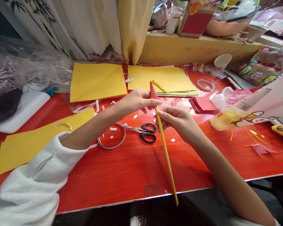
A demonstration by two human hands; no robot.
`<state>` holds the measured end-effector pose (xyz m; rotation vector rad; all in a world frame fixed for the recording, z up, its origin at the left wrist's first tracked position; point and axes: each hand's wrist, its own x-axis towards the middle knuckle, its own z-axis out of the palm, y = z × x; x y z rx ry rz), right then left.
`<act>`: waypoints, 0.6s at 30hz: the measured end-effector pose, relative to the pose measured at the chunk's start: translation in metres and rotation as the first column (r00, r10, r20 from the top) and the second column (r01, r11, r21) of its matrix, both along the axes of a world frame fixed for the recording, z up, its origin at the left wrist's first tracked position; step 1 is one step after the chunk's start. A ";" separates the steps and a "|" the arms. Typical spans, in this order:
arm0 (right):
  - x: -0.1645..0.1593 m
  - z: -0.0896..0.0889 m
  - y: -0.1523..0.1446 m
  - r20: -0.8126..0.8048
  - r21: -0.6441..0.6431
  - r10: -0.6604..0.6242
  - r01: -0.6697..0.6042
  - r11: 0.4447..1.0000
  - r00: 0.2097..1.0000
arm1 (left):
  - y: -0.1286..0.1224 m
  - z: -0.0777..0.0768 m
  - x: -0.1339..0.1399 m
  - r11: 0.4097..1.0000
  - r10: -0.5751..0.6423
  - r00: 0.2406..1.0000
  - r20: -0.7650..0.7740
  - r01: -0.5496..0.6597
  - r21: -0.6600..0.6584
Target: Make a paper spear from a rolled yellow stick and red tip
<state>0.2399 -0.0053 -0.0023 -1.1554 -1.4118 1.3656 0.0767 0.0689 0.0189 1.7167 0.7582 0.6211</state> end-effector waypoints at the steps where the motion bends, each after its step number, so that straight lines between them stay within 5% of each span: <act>1: 0.000 0.000 0.000 -0.001 0.006 -0.006 0.006 1.000 1.000 | -0.001 0.000 0.000 1.000 0.002 1.000 0.018 -0.002 -0.010; 18: -0.003 0.003 -0.004 0.007 -0.080 0.115 -0.114 0.990 0.993 | -0.003 -0.005 0.003 0.992 0.122 0.986 0.111 -0.117 -0.055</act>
